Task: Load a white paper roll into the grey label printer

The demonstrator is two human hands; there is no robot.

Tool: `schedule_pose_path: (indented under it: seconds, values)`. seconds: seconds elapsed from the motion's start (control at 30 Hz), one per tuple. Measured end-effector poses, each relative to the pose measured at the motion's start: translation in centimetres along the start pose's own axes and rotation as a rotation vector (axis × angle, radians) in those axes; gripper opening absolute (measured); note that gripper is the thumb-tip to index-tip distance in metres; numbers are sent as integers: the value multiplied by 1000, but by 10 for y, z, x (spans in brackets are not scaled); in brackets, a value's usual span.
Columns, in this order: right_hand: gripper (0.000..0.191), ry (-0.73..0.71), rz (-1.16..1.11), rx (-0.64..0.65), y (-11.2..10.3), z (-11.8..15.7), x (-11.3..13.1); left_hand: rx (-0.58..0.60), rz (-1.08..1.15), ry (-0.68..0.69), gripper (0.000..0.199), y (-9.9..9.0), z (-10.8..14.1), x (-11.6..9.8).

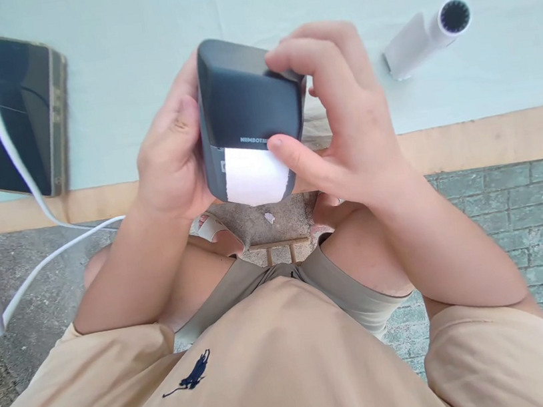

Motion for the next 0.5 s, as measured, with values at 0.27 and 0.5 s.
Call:
schedule_pose_path:
  seconds: [0.27,0.5]
  values:
    - [57,-44,-44,14,-1,0,4,-192,173,-180,43,3,5,-11]
    - [42,-47,215,-151,-26,-4,13,-276,158,-192,43,-1,7,-7]
Point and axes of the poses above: each hand's wrist, its own z-axis away from the middle knuckle, its own y-axis out of the palm, x = y × z, the point moved 9 cm from there along -z, towards the middle knuckle, and after that the axes turned 10 degrees about -y, right-handed, at the moved point
